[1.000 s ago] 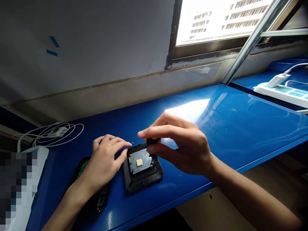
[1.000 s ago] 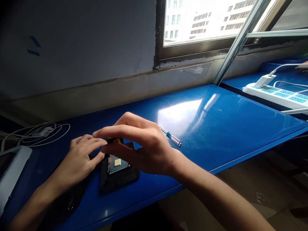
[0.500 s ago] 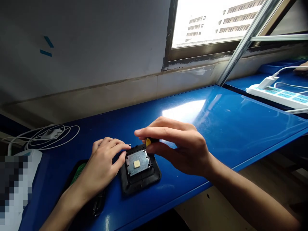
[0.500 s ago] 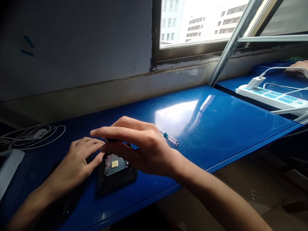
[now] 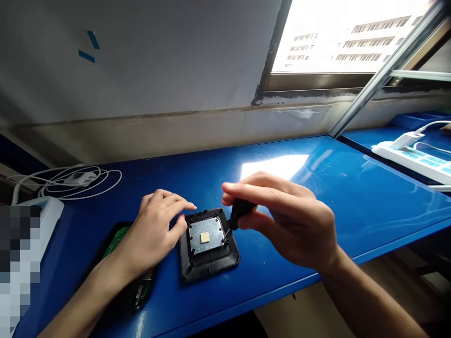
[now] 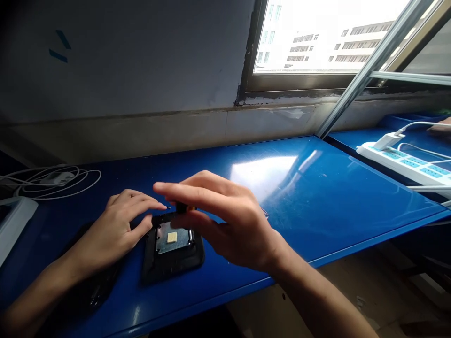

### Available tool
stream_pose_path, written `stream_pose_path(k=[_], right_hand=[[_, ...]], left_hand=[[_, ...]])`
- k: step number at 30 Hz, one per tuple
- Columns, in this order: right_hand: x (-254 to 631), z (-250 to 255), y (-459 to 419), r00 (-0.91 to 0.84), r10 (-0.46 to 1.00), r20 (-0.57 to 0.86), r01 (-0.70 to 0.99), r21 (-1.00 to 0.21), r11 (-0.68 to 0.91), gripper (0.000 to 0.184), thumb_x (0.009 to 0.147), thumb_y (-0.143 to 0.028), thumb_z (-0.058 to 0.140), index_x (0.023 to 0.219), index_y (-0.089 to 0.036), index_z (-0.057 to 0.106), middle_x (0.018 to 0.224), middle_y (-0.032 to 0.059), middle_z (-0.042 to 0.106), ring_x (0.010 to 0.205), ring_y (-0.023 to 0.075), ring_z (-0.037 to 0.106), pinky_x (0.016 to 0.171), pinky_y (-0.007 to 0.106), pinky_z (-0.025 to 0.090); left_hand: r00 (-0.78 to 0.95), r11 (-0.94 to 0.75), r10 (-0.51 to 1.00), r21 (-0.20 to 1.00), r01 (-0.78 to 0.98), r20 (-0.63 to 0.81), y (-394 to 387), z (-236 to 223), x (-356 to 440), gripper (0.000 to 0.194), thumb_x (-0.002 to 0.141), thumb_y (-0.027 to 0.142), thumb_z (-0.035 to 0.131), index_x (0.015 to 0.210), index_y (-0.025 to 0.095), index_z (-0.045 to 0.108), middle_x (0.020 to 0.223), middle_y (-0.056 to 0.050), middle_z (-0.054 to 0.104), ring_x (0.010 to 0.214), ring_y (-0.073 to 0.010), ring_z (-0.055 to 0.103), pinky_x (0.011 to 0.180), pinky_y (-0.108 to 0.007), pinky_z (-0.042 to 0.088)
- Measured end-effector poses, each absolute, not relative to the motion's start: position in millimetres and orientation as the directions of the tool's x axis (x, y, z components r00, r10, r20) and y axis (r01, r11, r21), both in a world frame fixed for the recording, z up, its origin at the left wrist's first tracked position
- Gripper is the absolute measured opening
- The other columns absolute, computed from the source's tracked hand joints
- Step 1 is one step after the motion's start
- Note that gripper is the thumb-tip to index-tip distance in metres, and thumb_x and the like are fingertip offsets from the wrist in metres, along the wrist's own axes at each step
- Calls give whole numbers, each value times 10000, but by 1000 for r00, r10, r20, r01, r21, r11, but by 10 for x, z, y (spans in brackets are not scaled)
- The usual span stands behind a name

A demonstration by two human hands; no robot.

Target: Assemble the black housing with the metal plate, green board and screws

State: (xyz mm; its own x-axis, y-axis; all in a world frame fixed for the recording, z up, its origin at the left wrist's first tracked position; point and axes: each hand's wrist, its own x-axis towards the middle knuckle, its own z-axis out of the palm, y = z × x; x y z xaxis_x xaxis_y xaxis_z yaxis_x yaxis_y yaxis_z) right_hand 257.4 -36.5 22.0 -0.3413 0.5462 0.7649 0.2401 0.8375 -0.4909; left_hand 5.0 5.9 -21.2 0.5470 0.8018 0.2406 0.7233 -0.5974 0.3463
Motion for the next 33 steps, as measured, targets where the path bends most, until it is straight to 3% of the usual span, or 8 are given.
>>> stream_pose_path(k=[6,10,12,16,20,22,27,33], right_hand=[[2534,106,-331,-127,520,845,291,-469,834,442,681,-255,952,1079,-247,760,839,8,659,713,169,651,615,331,582],[2513,105,-364,-187,510,839,310,-443,841,252,931,-269,737,1180,-234,751,978,68,727,837,206,705,706,377,616],[2498,123,-379,-239,516,822,284,-449,847,303,1005,-180,591,1278,-229,714,1083,91,756,939,226,730,761,399,628],[2493,120,-348,-183,518,835,281,-460,842,324,925,-141,706,1220,-267,749,988,58,758,844,209,723,649,364,616],[2497,64,-300,-90,475,875,330,-424,843,295,794,-347,876,1073,-289,801,770,22,661,697,193,631,570,364,571],[2474,36,-311,-97,460,883,321,-410,854,276,870,-436,791,1096,-277,801,813,42,681,738,205,645,605,383,587],[2417,3,-356,-169,540,825,212,-504,837,359,1028,-195,532,1336,-287,692,1154,72,762,948,225,741,734,409,656],[2449,14,-276,-150,585,797,183,-559,809,313,921,-162,717,1197,-304,758,945,33,722,768,176,716,607,342,642]], left_hand=[[544,-613,790,355,706,281,57,-229,66,301,958,223,477,1099,315,727,1100,7,766,1125,-273,601,974,-464,395],[546,-620,785,352,701,294,68,-240,64,294,960,237,468,1078,298,730,1081,5,772,1091,-267,617,946,-451,414],[544,-619,785,353,702,295,69,-238,64,291,962,239,465,1073,286,730,1080,2,772,1084,-264,620,938,-447,423],[542,-616,787,366,697,294,62,-227,70,301,955,228,463,1078,276,734,1081,-2,774,1074,-261,622,936,-445,442],[537,-606,795,386,695,283,61,-224,73,303,956,227,456,1068,268,735,1083,-8,774,1060,-259,626,933,-444,460],[532,-600,800,390,698,278,65,-227,74,298,955,234,458,1060,262,736,1072,-10,772,1042,-261,631,925,-444,468],[536,-607,795,390,693,285,66,-229,78,287,956,236,468,1055,247,737,1059,-14,767,1026,-261,630,927,-444,472],[534,-618,786,392,682,310,68,-243,78,280,958,235,482,1057,237,743,1050,-16,766,1025,-267,624,930,-453,471]])
